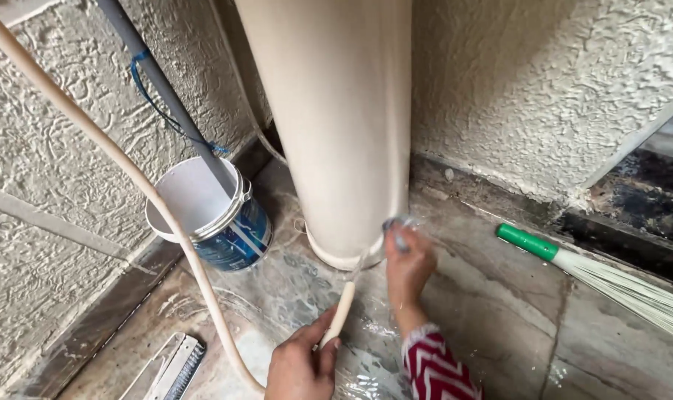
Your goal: The person is cleaning a pedestal sink and the floor around its base using water from a hose, a scrub brush, and a broom.
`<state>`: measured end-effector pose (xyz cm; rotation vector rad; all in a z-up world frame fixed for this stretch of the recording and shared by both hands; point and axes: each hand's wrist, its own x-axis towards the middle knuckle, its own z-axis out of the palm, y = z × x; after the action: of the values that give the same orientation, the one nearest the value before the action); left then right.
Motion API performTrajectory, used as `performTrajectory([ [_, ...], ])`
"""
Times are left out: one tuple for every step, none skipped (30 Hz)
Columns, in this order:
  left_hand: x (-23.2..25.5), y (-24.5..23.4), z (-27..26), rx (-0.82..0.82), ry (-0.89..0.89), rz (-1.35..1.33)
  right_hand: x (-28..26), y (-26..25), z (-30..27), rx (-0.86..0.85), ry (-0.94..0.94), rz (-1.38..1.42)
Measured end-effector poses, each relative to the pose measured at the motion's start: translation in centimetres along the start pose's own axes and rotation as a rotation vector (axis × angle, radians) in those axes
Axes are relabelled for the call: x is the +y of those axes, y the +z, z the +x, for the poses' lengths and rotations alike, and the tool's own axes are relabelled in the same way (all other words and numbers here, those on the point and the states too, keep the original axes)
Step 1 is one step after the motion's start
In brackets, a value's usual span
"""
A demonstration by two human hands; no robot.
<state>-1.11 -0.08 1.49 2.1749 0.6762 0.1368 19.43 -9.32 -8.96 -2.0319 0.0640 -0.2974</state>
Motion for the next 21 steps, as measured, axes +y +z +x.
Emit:
performTrajectory([
  [0.1, 0.0, -0.3, -0.01, -0.008, -0.015, -0.4, -0.1, 0.5, 0.172, -0.216, 0.028],
  [0.4, -0.2, -0.7, -0.021, -0.016, -0.031, -0.8, -0.3, 1.0, 0.34, -0.434, 0.057],
  [0.1, 0.0, -0.1, -0.011, 0.0, -0.04, 0.2, 0.1, 0.3, 0.352, -0.451, 0.062],
  [0.0, 0.2, 0.6, -0.013, 0.015, -0.021, 1.3, 0.6, -0.4, 0.264, -0.411, 0.013],
  [-0.6, 0.2, 0.9, -0.017, 0.019, 0.007, 2.6, 1.4, -1.8, 0.169, -0.361, -0.035],
  [-0.4, 0.0, 1.2, -0.009, 0.026, 0.007, 2.0, 1.5, -1.5, 0.173, -0.368, -0.028],
  [-0.4, 0.2, 1.1, 0.014, 0.047, -0.007, 2.1, 1.1, -1.7, 0.136, -0.381, -0.013],
  [-0.4, 0.4, 1.0, 0.036, 0.067, -0.02, 2.2, 0.8, -1.9, 0.1, -0.394, 0.003],
  [-0.5, 0.7, 0.7, 0.028, 0.057, -0.026, 1.6, 0.1, -1.4, 0.091, -0.39, -0.009],
  [-0.6, 0.8, 0.3, 0.026, 0.041, -0.024, 0.9, -0.6, -0.9, 0.13, -0.366, 0.021],
  [-0.6, 0.6, 0.2, 0.034, 0.032, -0.019, -0.3, -0.8, -0.1, 0.171, -0.348, 0.06],
  [-0.8, 0.7, 0.1, 0.035, 0.027, -0.021, 0.8, -0.2, -1.3, 0.166, -0.349, 0.059],
  [-0.6, 0.8, 0.5, 0.051, 0.069, -0.026, 1.5, 0.5, -1.5, 0.131, -0.339, 0.052],
  [-0.4, 1.0, 0.9, 0.066, 0.111, -0.031, 2.2, 1.1, -1.8, 0.097, -0.33, 0.044],
  [0.0, 0.8, 1.0, 0.072, 0.115, -0.03, 2.5, 1.3, -2.0, 0.099, -0.334, 0.049],
  [0.3, 0.7, 1.1, 0.076, 0.107, -0.014, 3.0, 1.5, -2.1, 0.089, -0.471, 0.019],
  [0.4, 0.8, 1.0, 0.071, 0.09, 0.002, 3.9, 1.5, -2.8, 0.071, -0.6, -0.019],
  [0.4, 0.9, 0.8, 0.067, 0.085, 0.003, 4.7, 2.2, -1.9, 0.068, -0.595, -0.021],
  [0.4, 1.0, 0.5, 0.066, 0.102, -0.009, 5.6, 2.8, -1.3, 0.026, -0.271, 0.292],
  [0.3, 1.0, 0.2, 0.064, 0.119, -0.02, 6.4, 3.4, -0.7, -0.016, 0.065, 0.593],
  [0.2, 0.9, 0.0, 0.064, 0.113, -0.017, 4.8, 2.6, -1.1, -0.02, 0.07, 0.593],
])
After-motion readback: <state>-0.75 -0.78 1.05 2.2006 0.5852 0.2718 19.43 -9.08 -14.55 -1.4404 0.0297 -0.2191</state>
